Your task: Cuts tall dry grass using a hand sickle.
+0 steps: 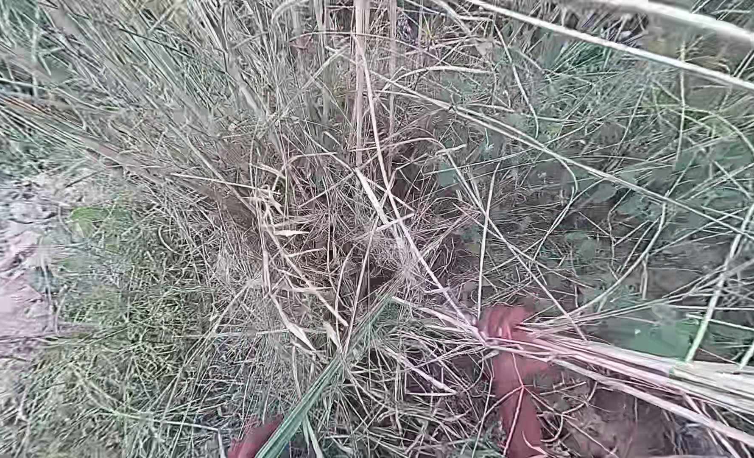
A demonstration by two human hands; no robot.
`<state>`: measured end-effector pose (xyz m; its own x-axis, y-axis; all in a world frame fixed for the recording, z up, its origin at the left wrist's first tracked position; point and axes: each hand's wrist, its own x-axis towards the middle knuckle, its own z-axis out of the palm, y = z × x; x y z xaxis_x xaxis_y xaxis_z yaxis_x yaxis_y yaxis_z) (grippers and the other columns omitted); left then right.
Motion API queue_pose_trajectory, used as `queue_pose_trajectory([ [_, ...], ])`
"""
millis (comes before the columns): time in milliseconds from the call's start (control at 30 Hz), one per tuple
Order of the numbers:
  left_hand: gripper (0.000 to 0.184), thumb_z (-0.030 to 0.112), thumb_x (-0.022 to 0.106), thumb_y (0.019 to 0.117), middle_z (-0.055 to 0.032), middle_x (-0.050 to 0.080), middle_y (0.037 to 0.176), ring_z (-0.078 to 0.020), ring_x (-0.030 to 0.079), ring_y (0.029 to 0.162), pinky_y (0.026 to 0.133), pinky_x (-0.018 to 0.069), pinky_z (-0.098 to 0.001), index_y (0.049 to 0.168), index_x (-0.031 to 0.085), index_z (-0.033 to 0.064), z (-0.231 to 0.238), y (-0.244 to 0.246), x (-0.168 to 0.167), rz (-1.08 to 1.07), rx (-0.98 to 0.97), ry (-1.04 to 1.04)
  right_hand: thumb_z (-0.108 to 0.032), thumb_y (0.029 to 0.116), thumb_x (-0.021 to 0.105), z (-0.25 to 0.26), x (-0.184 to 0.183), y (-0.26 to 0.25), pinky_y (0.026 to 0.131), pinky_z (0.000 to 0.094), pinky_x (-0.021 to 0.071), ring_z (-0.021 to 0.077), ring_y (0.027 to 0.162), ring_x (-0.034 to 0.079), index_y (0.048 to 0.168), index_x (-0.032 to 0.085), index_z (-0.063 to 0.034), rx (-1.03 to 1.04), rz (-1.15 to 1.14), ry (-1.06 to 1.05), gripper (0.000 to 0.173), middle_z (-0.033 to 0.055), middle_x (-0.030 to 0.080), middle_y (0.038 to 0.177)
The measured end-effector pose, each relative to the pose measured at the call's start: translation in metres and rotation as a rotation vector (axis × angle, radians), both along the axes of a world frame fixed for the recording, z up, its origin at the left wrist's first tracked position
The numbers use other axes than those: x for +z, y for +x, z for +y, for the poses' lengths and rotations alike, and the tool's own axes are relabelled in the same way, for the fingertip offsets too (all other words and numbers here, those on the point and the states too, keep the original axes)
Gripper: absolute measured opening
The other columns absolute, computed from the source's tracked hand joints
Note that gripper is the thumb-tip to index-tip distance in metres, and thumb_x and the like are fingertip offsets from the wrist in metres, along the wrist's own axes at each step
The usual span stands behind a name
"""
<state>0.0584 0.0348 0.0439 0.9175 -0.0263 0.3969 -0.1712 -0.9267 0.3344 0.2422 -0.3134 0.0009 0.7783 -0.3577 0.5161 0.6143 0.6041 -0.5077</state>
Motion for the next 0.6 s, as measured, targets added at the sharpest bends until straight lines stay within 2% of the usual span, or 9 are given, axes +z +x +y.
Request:
queue_pose_trajectory([
  [67,0.050,0.037,0.050,0.1019,-0.0229,0.070,0.084,-0.0255,0.069,0.068,0.063,0.0550,-0.0429,0.117,0.063,-0.0080,-0.013,-0.005,0.005,0.037,-0.009,-0.038,-0.038,0.0963,0.060,0.004,0.010,-0.009,0.059,0.0170,0.0496,-0.0009,0.060,0.061,0.080,0.072,-0.0246,0.037,0.039,-0.015,0.024,-0.0131,0.065,0.066],
  [100,0.053,0.040,0.049,0.1015,-0.0222,0.071,0.086,-0.0251,0.069,0.068,0.064,0.0561,-0.0435,0.120,0.063,-0.0079,-0.015,-0.003,0.002,0.047,-0.005,-0.060,-0.033,0.0972,0.058,0.006,0.016,-0.013,0.059,0.0162,0.0482,-0.0012,0.060,0.060,0.079,0.072,-0.0238,0.047,0.060,-0.026,0.025,-0.0131,0.065,0.067],
  [200,0.047,0.027,0.055,0.0931,-0.0219,0.073,0.088,-0.0276,0.070,0.069,0.065,0.0557,-0.0501,0.122,0.066,-0.0091,-0.010,0.005,-0.008,0.071,0.056,-0.162,-0.027,0.0971,0.055,0.015,0.026,-0.023,0.057,0.0154,0.0459,-0.0023,0.058,0.057,0.075,0.069,-0.0246,0.012,0.128,-0.132,0.026,-0.0143,0.062,0.065],
  [300,0.049,0.017,0.058,0.0879,-0.0186,0.073,0.091,-0.0171,0.068,0.073,0.073,0.0560,-0.0392,0.128,0.063,-0.0103,-0.001,0.013,-0.010,0.126,0.136,-0.314,-0.007,0.0903,0.048,0.019,0.041,-0.022,0.056,0.0160,0.0473,-0.0018,0.056,0.056,0.072,0.066,-0.0241,0.014,0.211,-0.210,0.031,-0.0136,0.062,0.064],
  [400,0.059,0.020,0.065,0.0882,-0.0139,0.071,0.094,-0.0103,0.064,0.075,0.075,0.0551,-0.0346,0.138,0.054,-0.0096,-0.003,0.018,-0.008,0.251,0.239,-0.507,-0.005,0.0845,0.050,0.024,0.053,0.000,0.056,0.0181,0.0475,-0.0005,0.053,0.055,0.067,0.064,-0.0245,0.061,0.242,-0.268,0.030,-0.0119,0.060,0.059],
  [467,0.060,0.022,0.065,0.0852,-0.0093,0.069,0.090,-0.0032,0.060,0.071,0.069,0.0529,-0.0256,0.135,0.055,-0.0097,-0.015,0.022,-0.011,0.261,0.247,-0.523,-0.001,0.0814,0.044,0.033,0.072,0.020,0.053,0.0168,0.0449,-0.0015,0.051,0.051,0.069,0.060,-0.0233,0.050,0.224,-0.337,0.030,-0.0126,0.057,0.059],
  [500,0.056,0.024,0.063,0.0849,-0.0101,0.068,0.087,-0.0047,0.060,0.068,0.066,0.0518,-0.0266,0.129,0.057,-0.0108,-0.023,0.021,-0.016,0.237,0.229,-0.491,0.001,0.0821,0.041,0.038,0.084,0.028,0.053,0.0147,0.0444,-0.0028,0.053,0.051,0.072,0.058,-0.0219,0.047,0.237,-0.383,0.030,-0.0129,0.057,0.061],
  [567,0.049,0.031,0.061,0.0851,-0.0137,0.067,0.073,-0.0126,0.062,0.058,0.056,0.0528,-0.0344,0.109,0.063,-0.0125,-0.036,0.010,-0.036,0.142,0.185,-0.372,0.003,0.0906,0.037,0.044,0.102,0.047,0.057,0.0114,0.0444,-0.0043,0.057,0.052,0.082,0.055,-0.0173,0.054,0.254,-0.497,0.028,-0.0120,0.055,0.066],
  [600,0.050,0.034,0.061,0.0863,-0.0147,0.066,0.071,-0.0141,0.063,0.056,0.055,0.0530,-0.0354,0.103,0.065,-0.0125,-0.042,0.002,-0.047,0.114,0.180,-0.338,0.004,0.0928,0.038,0.047,0.107,0.063,0.059,0.0127,0.0446,-0.0033,0.059,0.051,0.084,0.054,-0.0152,0.066,0.237,-0.508,0.027,-0.0111,0.053,0.067],
])
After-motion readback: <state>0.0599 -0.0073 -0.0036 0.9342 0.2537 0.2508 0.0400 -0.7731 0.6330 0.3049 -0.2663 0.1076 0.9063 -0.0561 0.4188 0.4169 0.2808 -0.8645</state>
